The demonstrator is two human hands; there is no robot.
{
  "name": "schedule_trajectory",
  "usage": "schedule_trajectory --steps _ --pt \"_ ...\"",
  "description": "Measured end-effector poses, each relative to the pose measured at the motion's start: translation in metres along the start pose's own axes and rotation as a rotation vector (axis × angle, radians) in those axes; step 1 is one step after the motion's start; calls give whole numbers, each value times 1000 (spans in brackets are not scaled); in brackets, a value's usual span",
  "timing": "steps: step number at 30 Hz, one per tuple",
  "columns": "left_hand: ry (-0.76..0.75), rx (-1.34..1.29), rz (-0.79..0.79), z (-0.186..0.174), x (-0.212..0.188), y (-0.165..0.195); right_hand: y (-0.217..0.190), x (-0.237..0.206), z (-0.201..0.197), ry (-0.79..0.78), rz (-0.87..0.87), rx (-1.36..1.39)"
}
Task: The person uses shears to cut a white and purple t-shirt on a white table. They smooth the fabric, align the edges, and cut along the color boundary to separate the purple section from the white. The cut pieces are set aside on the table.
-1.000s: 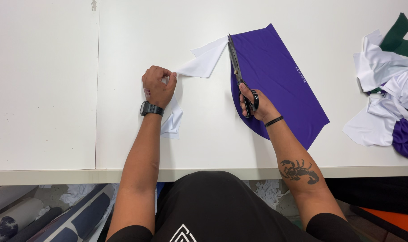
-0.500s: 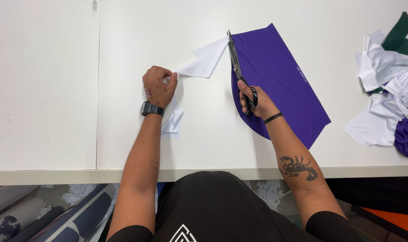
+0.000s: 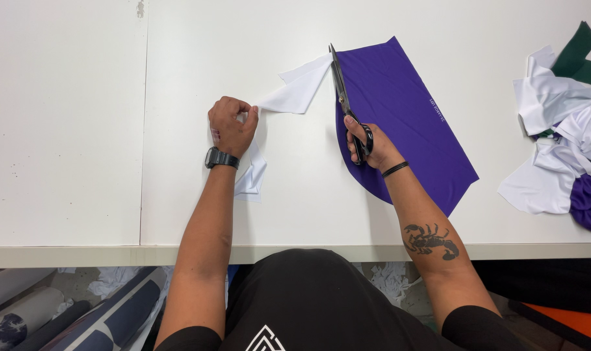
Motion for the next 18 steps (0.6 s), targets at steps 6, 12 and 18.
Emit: schedule_trajectory --steps 6,12,18 --pt "-30 -12 -47 -1 5 2 -4 -1 2 -13 -18 -29" --pt "-200 -217 -302 -28 -4 -26 8 -34 -1 -86 -111 96" --pt "-475 69 -202 -110 -118 1 63 -129 -2 -76 -423 94"
Point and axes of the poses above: each hand's wrist, its own x-axis towards the middle knuckle, its own z-axis out of the palm, y = z × x, the point moved 8 cm from there along x, towards the middle knuckle, and after that the axes turned 4 degrees about -x, right-handed, at the moved point
